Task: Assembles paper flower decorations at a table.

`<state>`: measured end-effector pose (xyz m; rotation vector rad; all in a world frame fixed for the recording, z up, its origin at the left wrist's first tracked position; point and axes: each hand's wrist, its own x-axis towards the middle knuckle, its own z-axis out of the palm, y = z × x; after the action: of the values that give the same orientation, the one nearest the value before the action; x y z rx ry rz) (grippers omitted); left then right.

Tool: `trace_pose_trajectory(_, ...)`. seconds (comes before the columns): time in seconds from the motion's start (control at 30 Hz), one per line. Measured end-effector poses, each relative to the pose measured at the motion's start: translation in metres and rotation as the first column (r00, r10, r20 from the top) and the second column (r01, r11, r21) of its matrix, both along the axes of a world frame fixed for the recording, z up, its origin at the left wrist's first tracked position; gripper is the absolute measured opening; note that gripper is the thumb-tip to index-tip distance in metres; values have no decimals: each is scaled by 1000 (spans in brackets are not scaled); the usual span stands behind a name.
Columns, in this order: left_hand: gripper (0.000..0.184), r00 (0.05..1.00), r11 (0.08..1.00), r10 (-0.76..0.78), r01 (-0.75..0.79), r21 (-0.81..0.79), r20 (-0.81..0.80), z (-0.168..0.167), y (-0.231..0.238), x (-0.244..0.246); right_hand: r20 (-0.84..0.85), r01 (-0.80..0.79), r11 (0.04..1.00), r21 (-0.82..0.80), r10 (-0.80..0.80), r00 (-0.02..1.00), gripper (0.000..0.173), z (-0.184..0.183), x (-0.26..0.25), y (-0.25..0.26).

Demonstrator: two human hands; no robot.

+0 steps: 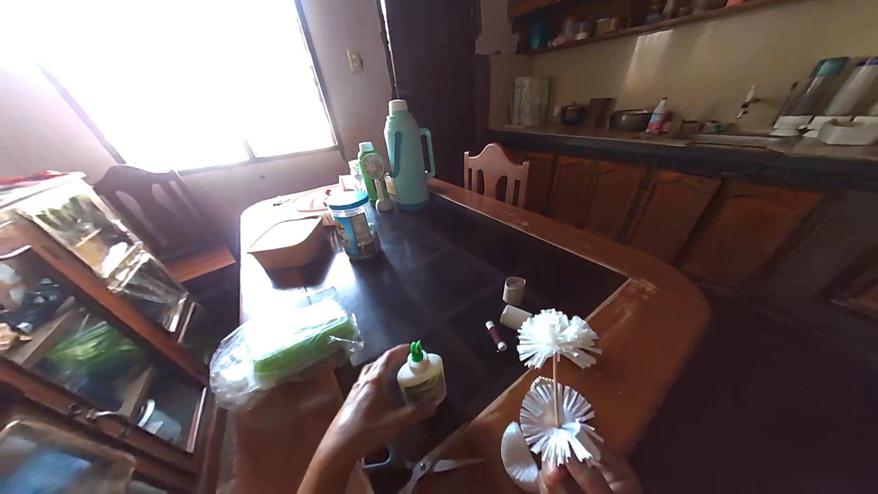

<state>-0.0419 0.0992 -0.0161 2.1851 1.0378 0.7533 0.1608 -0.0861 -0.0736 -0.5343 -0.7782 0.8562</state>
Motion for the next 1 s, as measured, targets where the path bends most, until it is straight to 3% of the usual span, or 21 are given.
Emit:
trace_pose_trajectory(0.1, 42, 997, 1000, -1, 1, 2, 74, -18, -1, 22, -21, -9, 1000, -5, 9, 1000, 25, -1, -1, 2)
trace_pose_trajectory(0.2, 36, 955, 945, -109, 13, 327, 275, -31, -8, 34, -32, -11, 999, -41, 9, 999, 27, -2, -5, 2)
trace_pose_trajectory(0.27, 34, 945, 838, -128, -60, 543, 301, -21, -20, 36, -22, -14, 997, -73, 13, 1000, 29, -5, -6, 1)
trace_pose_trajectory(0.4, 17, 966, 503, -10, -217, 836, 257, 6, -49, 28, -33, 1, 995, -102, -5, 999, 32, -8, -9, 0)
trace_pose_trajectory(0.5, 15, 978, 396, -10, -187, 899, 207, 14, -60, 21, -26, -7, 997, -75, 5, 1000, 28, -5, -11, 0)
trace_pose_trajectory(0.67, 13, 986, 301, -58, -135, 944, 159, 14, -63, 19, -53, -39, 997, -63, 35, 998, 22, -6, -12, 0)
trace_pose_trajectory(0.8, 15, 987, 214, -13, -154, 965, 161, 11, -69, 19, -80, -45, 994, -104, 37, 996, 22, -2, -14, -3)
trace_pose_trajectory(1.0, 12, 990, 202, -29, -126, 971, 135, 17, -71, 20, -51, -55, 996, -69, 51, 997, 27, -4, -13, -5)
